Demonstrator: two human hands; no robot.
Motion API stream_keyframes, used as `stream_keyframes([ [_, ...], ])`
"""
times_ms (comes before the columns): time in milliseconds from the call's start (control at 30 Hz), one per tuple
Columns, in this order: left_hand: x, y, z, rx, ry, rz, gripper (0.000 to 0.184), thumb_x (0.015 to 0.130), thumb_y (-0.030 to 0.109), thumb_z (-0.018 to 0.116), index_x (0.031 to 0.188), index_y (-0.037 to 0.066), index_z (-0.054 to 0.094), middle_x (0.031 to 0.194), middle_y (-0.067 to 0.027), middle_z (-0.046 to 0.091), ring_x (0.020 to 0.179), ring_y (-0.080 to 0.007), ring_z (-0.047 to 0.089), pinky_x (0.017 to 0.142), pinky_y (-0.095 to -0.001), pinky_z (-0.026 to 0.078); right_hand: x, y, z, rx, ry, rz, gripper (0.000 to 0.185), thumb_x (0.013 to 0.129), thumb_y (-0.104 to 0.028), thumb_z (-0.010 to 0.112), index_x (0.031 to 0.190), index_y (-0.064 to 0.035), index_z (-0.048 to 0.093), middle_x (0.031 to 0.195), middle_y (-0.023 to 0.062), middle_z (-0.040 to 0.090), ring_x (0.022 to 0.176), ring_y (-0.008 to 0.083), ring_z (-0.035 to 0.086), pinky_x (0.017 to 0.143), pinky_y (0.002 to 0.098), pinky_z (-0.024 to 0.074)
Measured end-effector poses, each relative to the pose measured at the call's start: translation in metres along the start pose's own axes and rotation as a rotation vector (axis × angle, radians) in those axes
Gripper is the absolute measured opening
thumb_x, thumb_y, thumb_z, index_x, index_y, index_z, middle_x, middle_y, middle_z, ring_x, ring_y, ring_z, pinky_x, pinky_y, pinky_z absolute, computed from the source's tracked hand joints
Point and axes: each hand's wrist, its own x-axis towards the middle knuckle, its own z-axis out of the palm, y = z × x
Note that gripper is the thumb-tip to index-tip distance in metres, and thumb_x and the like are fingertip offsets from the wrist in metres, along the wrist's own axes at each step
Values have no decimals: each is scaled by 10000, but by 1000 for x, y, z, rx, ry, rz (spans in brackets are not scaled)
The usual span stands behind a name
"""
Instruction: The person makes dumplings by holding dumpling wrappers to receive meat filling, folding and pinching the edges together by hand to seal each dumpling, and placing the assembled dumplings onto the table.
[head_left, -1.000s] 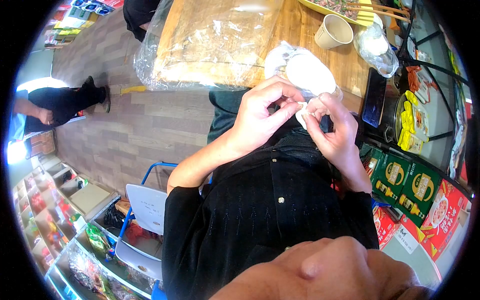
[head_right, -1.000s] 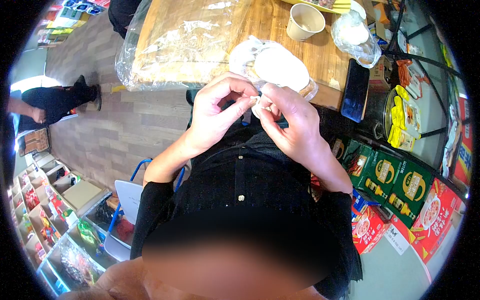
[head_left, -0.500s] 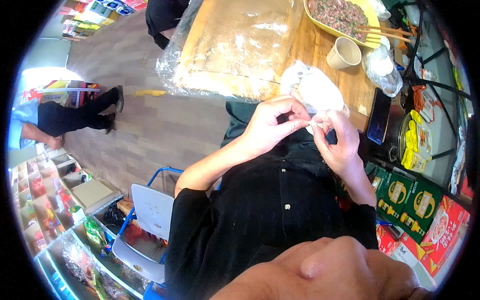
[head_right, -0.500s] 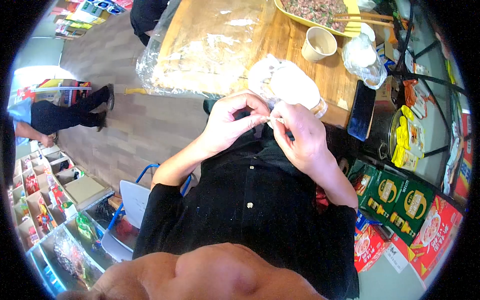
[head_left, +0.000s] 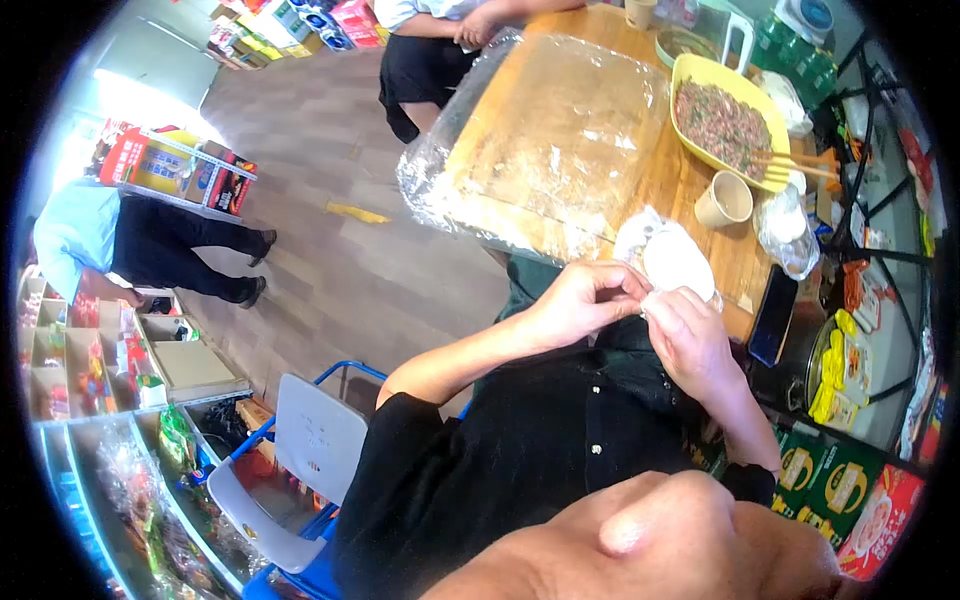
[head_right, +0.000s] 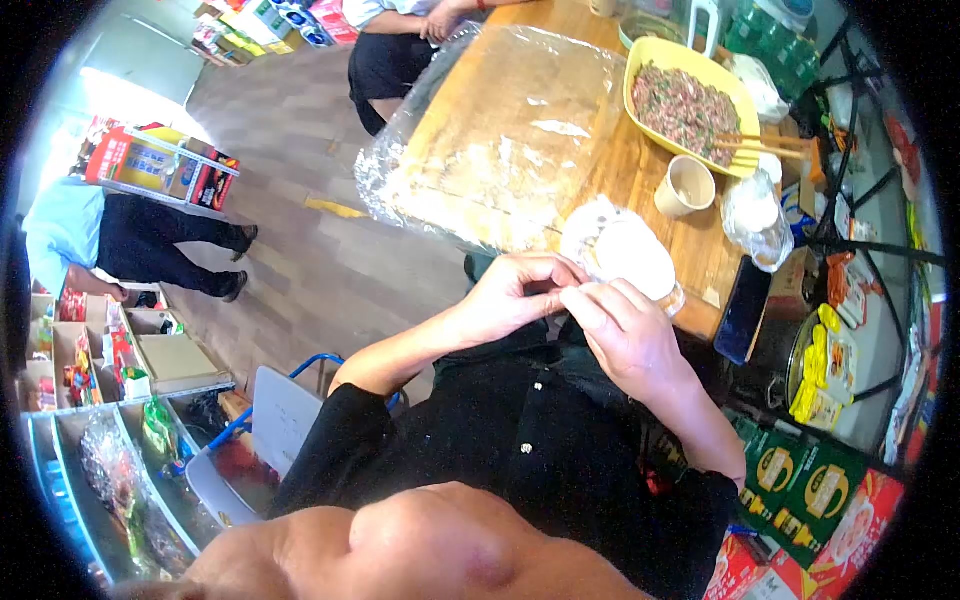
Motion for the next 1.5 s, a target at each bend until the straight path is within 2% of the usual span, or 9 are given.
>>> stream_keyframes([
  [167, -3, 0, -3, 117, 23, 10, 54, 809, 4, 629, 857, -11, 608, 990, -107, 656, 881, -161, 618, 785, -292, 492, 15, -5, 1, 4, 48, -29, 504, 679, 41, 660, 1158, -57, 541, 876, 99, 575, 750, 281, 573, 650, 371, 484],
  [233, -6, 5, -2, 406, 110, 180, 84, 784, -12, 626, 866, -17, 607, 978, -122, 654, 863, -184, 630, 771, -294, 497, 16, 0, 2, -56, -40, -69, 505, 683, 27, 655, 1167, -61, 538, 887, 100, 586, 749, 272, 577, 637, 357, 480],
  [367, -13, 13, 7, 46, 190, -46, 161, 810, -3, 601, 970, -20, 599, 931, -117, 636, 830, -145, 609, 721, -300, 502, 24, -3, 4, -107, -65, -43, 482, 688, 32, 635, 1152, -51, 538, 887, 101, 597, 730, 276, 571, 622, 360, 468],
  [467, -14, 6, -9, 283, 10, 10, 197, 848, 45, 590, 1029, -32, 603, 918, -97, 634, 803, -126, 586, 712, -288, 485, 34, -5, 3, -73, 1, -117, 461, 691, 30, 635, 1138, -40, 545, 879, 105, 598, 740, 283, 580, 638, 379, 474],
  [600, -10, -9, -16, 206, 31, 14, 295, 813, 69, 622, 1097, -14, 617, 857, -137, 651, 743, -125, 582, 670, -299, 478, 42, -11, 0, -125, -22, -181, 484, 692, 34, 642, 1156, -49, 530, 915, 120, 596, 786, 299, 589, 665, 399, 478],
  [800, -9, -9, -19, -109, 84, -40, 214, 902, 86, 580, 1097, 6, 619, 903, -9, 641, 817, -47, 569, 720, -215, 474, 33, -18, 3, -140, 127, -58, 518, 719, 40, 678, 1193, -47, 490, 1055, 171, 557, 936, 354, 584, 787, 429, 489],
  [1033, -3, 13, -32, 75, 133, -27, 159, 878, 82, 587, 1021, 17, 612, 817, 40, 582, 709, -17, 507, 630, -189, 429, 7, -10, -1, -80, 203, 80, 471, 728, 47, 663, 1169, -19, 512, 1090, 189, 557, 989, 381, 576, 843, 428, 482],
  [1200, 34, 2, -64, 405, 171, 95, 144, 877, 76, 590, 1014, 32, 602, 807, 26, 593, 737, -39, 548, 664, -208, 463, -11, -1, -6, -84, 243, 138, 424, 742, 66, 645, 1144, -5, 534, 1088, 195, 562, 985, 373, 577, 846, 418, 480],
  [1500, 200, -58, -182, 121, 188, 46, 242, 885, 43, 536, 1120, 5, 582, 930, -46, 650, 760, -125, 633, 697, -253, 526, -21, 39, -19, -11, 287, 268, 445, 761, 133, 606, 1180, 14, 515, 1135, 190, 546, 899, 258, 626, 701, 296, 537],
])
